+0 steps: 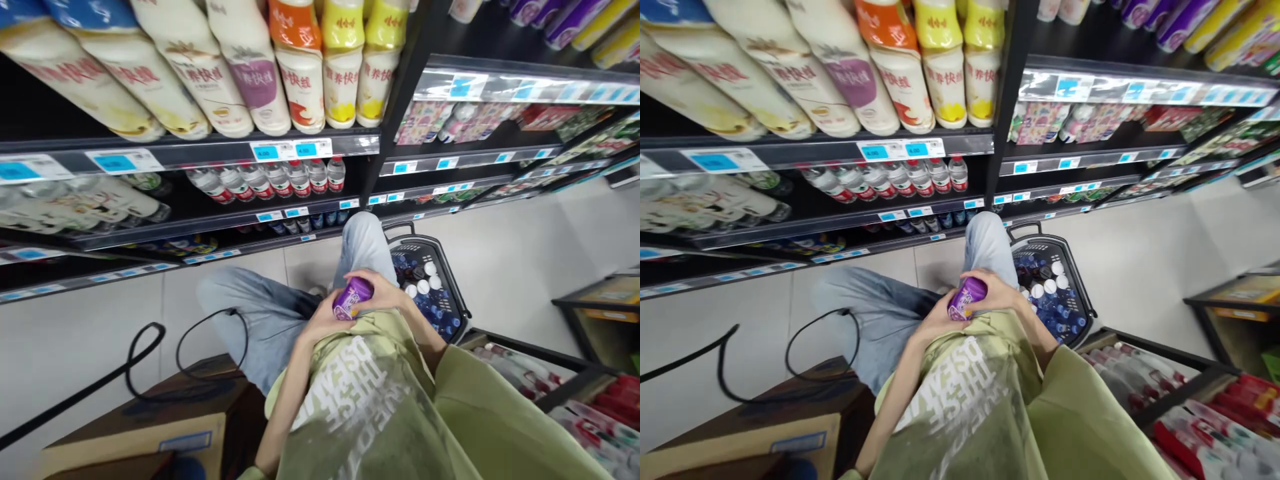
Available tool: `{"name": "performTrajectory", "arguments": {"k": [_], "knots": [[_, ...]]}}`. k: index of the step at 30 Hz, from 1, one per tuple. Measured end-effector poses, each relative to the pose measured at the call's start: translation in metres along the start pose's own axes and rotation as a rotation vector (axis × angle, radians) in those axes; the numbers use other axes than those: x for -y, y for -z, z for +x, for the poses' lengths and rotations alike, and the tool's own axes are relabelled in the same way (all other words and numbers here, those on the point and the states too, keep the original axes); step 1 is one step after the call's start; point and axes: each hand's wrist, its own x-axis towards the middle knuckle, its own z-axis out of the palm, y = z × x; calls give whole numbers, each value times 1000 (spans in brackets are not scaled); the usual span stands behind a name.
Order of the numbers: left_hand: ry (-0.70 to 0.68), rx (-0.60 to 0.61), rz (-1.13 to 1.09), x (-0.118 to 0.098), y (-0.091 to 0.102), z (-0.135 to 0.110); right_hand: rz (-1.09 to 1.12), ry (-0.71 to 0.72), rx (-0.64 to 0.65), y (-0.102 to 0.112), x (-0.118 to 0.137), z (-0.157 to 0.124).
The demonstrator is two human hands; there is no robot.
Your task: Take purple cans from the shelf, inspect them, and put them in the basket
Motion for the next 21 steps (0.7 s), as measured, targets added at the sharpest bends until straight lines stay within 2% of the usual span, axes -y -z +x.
{"name": "performTrajectory", "arguments": {"k": [2, 5, 11, 14, 17, 21], "knots": [[-28, 69, 53, -2, -1, 3, -18, -9, -50, 7, -2, -17], [-1, 60, -24, -2, -4, 8, 76, -69, -258, 16, -13, -40], [111, -245, -98, 13, -4, 18, 340, -279, -925, 54, -60, -73], [141, -260, -104, 16, -1, 20, 393, -402, -1198, 75, -84, -86], [126, -244, -72, 14, -1, 19, 307, -497, -1323, 86, -104, -101], [132, -239, -14, 13, -1, 18, 170, -578, -1405, 78, -129, -121]]}}
